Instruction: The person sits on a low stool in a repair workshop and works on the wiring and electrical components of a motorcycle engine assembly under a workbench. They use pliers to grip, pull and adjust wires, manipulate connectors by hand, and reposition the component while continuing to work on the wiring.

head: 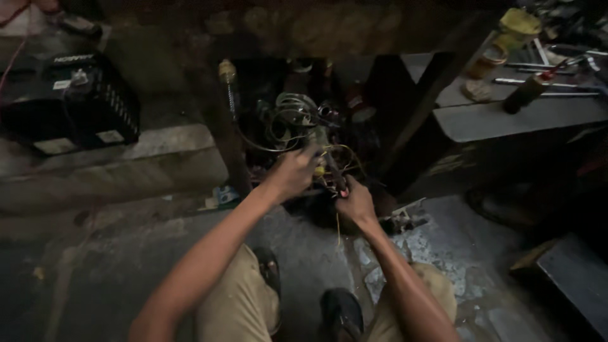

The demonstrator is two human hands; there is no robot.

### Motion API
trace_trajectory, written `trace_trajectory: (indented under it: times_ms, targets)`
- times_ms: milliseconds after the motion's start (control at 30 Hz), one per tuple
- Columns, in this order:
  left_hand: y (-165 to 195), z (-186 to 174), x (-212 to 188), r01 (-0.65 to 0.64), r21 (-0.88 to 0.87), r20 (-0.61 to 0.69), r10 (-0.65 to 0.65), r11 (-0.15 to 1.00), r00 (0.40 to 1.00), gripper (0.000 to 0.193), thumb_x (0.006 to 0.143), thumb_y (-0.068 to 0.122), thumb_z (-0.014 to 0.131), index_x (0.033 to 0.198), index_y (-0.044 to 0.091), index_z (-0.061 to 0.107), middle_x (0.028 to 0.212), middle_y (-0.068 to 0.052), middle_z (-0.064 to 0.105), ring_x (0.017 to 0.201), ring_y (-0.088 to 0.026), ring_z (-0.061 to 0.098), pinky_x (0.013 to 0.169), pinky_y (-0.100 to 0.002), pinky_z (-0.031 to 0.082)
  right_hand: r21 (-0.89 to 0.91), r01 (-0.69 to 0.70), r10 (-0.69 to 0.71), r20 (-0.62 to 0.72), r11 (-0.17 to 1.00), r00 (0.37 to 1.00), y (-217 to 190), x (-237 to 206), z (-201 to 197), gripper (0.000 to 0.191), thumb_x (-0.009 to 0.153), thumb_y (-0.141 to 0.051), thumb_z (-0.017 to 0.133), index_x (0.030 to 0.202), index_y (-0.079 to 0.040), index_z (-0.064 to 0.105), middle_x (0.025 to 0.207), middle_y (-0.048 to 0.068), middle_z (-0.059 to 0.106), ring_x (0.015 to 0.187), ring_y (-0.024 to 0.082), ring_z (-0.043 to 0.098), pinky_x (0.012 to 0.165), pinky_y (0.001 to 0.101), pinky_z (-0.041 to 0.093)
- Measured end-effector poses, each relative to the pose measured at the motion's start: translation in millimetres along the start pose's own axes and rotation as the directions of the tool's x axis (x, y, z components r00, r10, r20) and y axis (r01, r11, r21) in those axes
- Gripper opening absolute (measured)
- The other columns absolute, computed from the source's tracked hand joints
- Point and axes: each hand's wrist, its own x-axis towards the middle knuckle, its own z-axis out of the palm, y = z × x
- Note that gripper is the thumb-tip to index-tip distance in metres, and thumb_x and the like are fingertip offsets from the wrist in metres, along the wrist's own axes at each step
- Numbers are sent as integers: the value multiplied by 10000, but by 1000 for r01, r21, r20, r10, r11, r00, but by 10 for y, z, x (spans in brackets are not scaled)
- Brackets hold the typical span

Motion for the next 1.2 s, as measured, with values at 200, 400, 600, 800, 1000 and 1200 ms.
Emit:
trace_trajectory:
  times_ms: [200, 400, 600, 800, 1000, 1200]
  targets:
    - [-27, -18, 43, -40, -96, -36, 37, 995, 999, 160, 972, 51, 603, 1115, -3, 651, 932, -261, 695, 844, -440, 688, 684, -474, 530, -49, 9, -14, -101, 999, 995, -98, -29, -33, 211, 789, -111, 634, 986, -35, 618, 860, 265, 685, 868, 505, 640, 724, 568, 480]
    - [-109, -133, -19, 154, -69, 142, -143, 986, 979, 304, 919, 178, 620, 1185, 56, 701, 834, -238, 708, 762, -415, 701, 669, -474, 518, -123, 46, -50, -28, 991, 998, -78, -22, -67, 306, 722, -136, 689, 1003, -51, 604, 863, 238, 693, 839, 482, 653, 727, 564, 500]
    - [-301, -84, -97, 38, 130, 156, -58, 991, 986, 394, 858, 426, 764, 977, 53, 717, 714, -185, 703, 655, -363, 704, 625, -486, 531, -304, 288, -310, -26, 908, 950, 117, 83, -112, 348, 725, -165, 720, 1020, -43, 583, 941, 227, 688, 891, 472, 642, 751, 568, 484]
    - [-346, -68, -153, -126, 190, 60, 117, 974, 991, 340, 900, 403, 752, 878, 67, 701, 693, -181, 668, 639, -388, 663, 566, -501, 481, -338, 352, -379, -14, 873, 925, 254, 235, -180, 268, 794, -179, 685, 1023, -62, 607, 891, 194, 699, 858, 430, 665, 751, 546, 500]
    - [-311, -166, -95, -84, 214, -74, 102, 973, 992, 273, 925, 347, 767, 875, 83, 718, 765, -179, 692, 689, -371, 693, 596, -464, 522, -466, 313, -362, -16, 827, 932, 328, 192, -327, 240, 842, -224, 694, 980, -54, 596, 922, 181, 702, 815, 431, 666, 740, 549, 503]
    - [-98, -175, -87, -197, 13, -68, 197, 980, 978, 317, 933, 137, 665, 1234, 41, 684, 979, -197, 735, 819, -389, 727, 671, -437, 575, -133, 61, -72, -82, 989, 994, 306, 121, -145, 251, 779, -138, 658, 1013, -45, 656, 935, 204, 712, 858, 440, 655, 728, 494, 513]
